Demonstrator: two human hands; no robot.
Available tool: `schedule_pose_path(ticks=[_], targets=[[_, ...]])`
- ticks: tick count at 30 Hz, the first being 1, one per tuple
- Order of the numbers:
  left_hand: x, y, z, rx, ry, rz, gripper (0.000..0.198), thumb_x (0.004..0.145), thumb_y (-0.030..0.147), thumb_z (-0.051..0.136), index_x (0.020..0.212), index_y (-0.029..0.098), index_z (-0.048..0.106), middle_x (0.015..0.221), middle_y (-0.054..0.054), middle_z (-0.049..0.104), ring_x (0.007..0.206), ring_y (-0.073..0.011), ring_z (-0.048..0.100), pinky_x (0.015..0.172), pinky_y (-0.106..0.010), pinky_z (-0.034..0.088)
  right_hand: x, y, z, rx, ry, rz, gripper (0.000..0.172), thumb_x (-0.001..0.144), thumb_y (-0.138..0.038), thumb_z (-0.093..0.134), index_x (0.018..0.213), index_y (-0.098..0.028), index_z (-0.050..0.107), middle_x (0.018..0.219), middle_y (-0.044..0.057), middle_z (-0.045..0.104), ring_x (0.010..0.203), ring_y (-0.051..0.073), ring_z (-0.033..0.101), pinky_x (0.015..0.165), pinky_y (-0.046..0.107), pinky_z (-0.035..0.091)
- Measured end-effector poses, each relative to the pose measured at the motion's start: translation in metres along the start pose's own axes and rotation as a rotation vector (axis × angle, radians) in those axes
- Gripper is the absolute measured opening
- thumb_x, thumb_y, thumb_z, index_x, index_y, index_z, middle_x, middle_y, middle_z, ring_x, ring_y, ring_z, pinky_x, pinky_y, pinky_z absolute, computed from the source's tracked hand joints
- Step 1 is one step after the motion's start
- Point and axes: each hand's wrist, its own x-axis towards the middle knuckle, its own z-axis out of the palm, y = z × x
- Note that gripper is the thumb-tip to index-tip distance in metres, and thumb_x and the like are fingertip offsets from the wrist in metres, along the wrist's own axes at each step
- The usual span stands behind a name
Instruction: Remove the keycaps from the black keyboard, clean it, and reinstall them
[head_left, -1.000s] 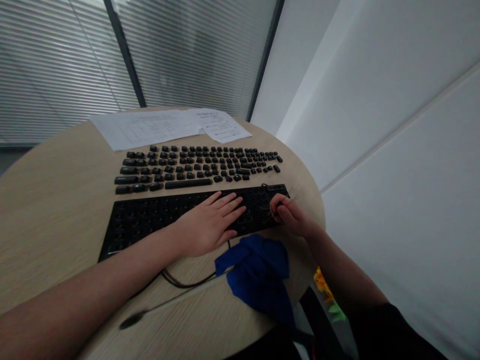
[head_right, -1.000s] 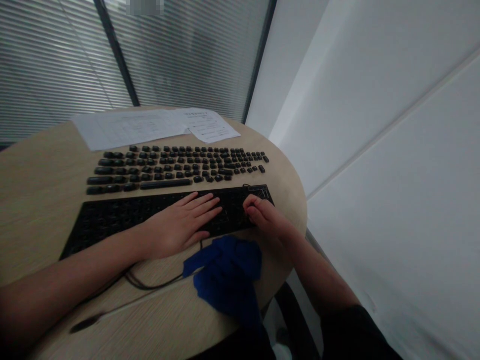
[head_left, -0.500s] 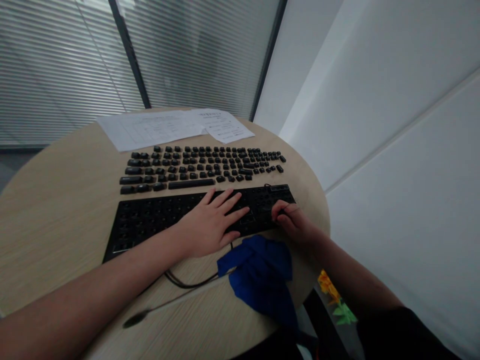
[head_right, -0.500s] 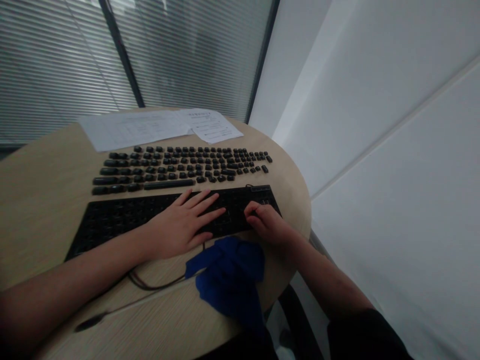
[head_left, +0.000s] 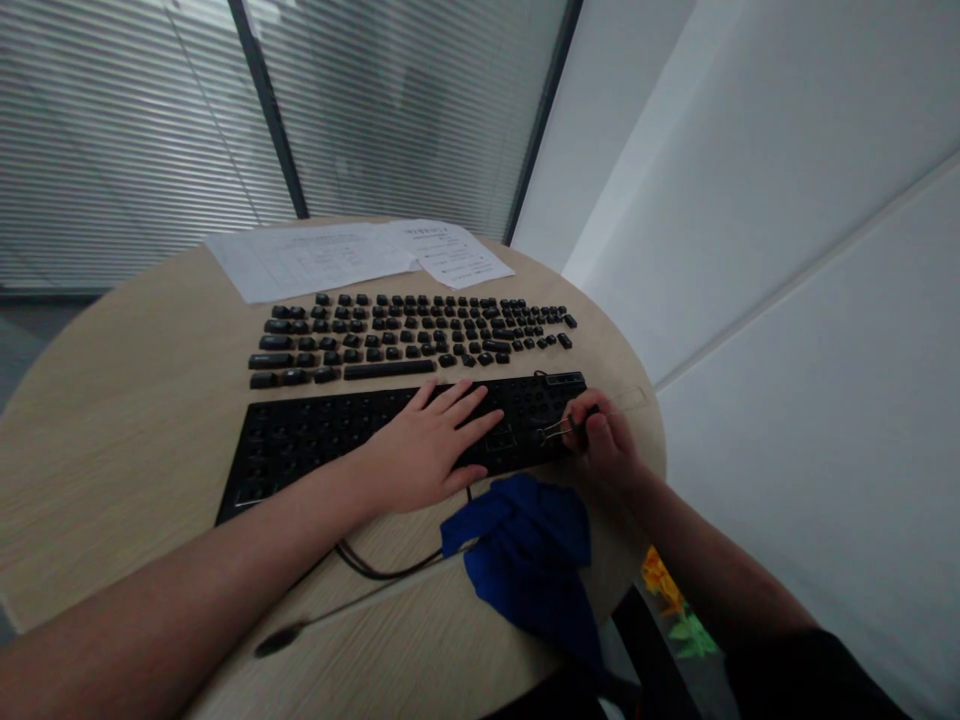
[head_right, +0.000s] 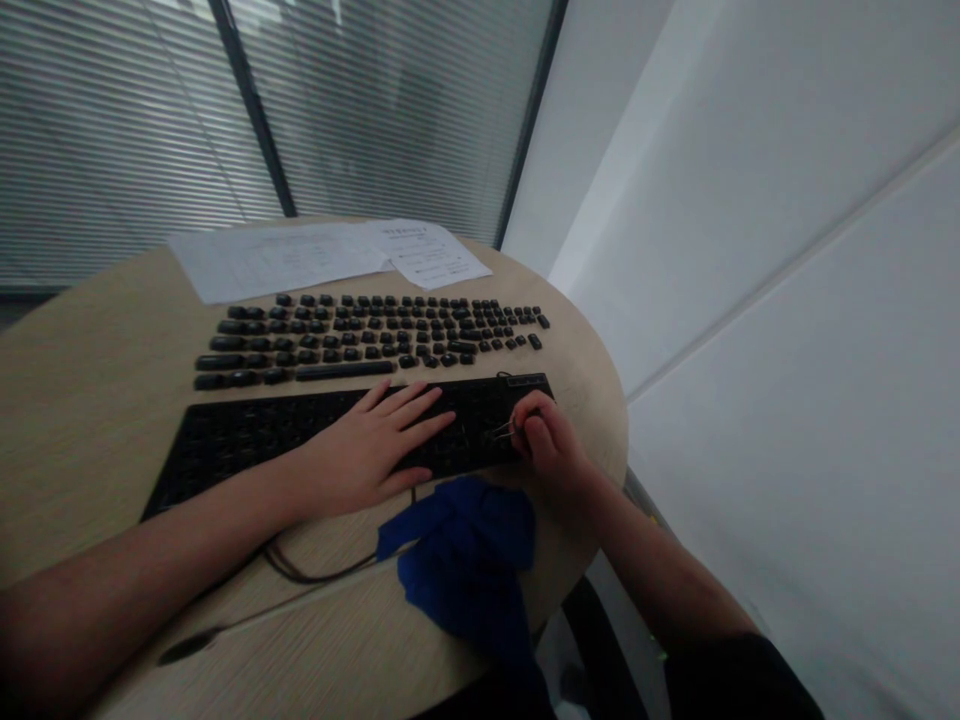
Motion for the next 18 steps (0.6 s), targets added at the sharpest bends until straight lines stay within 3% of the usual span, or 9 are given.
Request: schedule_pose_path(ticks=[3,6,9,12,15,18], targets=[[0.003,0.009,-0.016,-0.062,0.152,0.052,0.052,0.101,0.044,0.060,0.147,0.020,0.058,0.149,-0.018,0.059,0.137,-0.0362,0.055,0.114,-0.060,0.041,-0.004,-0.012,0.006,0.020,-0.071,-0.040,0.040,0.098,-0.062,0.059,0.088,-0.024,0.052,0.069,-0.003,0.056,0.048,0.010,0.045,0.045,0.023,0.036],[0.003,0.024,-0.030,-0.106,0.312,0.201,0.032,0.104,0.032,0.057,0.132,0.019,0.067,0.121,-0.011,0.073,0.104,-0.0238,0.069,0.091,-0.039,0.057,-0.008,-0.027,0.016,0.178,-0.146,0.057,0.036,0.101,-0.059,0.057,0.092,-0.024,0.053,0.072,-0.002,0.059,0.050,0.011,0.050,0.044,0.022,0.036],[-0.001,0.039,-0.035,-0.097,0.410,0.294,0.024,0.105,0.020,0.053,0.122,0.013,0.068,0.100,-0.007,0.075,0.081,-0.0180,0.067,0.069,-0.029,0.057,-0.010,-0.043,0.024,0.346,-0.177,0.206,0.038,0.101,-0.062,0.054,0.091,-0.025,0.053,0.073,-0.001,0.061,0.048,0.012,0.052,0.040,0.022,0.031],[-0.004,0.047,-0.035,-0.117,0.454,0.326,0.018,0.104,0.016,0.052,0.111,0.013,0.069,0.088,-0.004,0.074,0.073,-0.0166,0.065,0.061,-0.028,0.055,-0.008,-0.054,0.026,0.374,-0.196,0.296,0.039,0.099,-0.060,0.057,0.085,-0.023,0.056,0.069,-0.001,0.059,0.051,0.014,0.051,0.044,0.025,0.032],[-0.005,0.051,-0.035,-0.130,0.490,0.302,0.016,0.103,0.014,0.052,0.104,0.015,0.068,0.083,-0.001,0.073,0.068,-0.0146,0.065,0.056,-0.026,0.054,-0.002,-0.059,0.019,0.236,-0.103,0.210,0.044,0.101,-0.053,0.055,0.070,-0.021,0.057,0.066,0.000,0.053,0.060,0.015,0.049,0.055,0.029,0.039],[-0.006,0.051,-0.039,-0.119,0.537,0.263,0.018,0.104,0.017,0.050,0.106,0.017,0.068,0.086,-0.002,0.074,0.068,-0.0130,0.067,0.056,-0.025,0.056,0.002,-0.064,0.007,0.027,-0.025,0.090,0.047,0.105,-0.045,0.051,0.066,-0.020,0.060,0.076,0.004,0.059,0.078,0.018,0.056,0.075,0.031,0.046]])
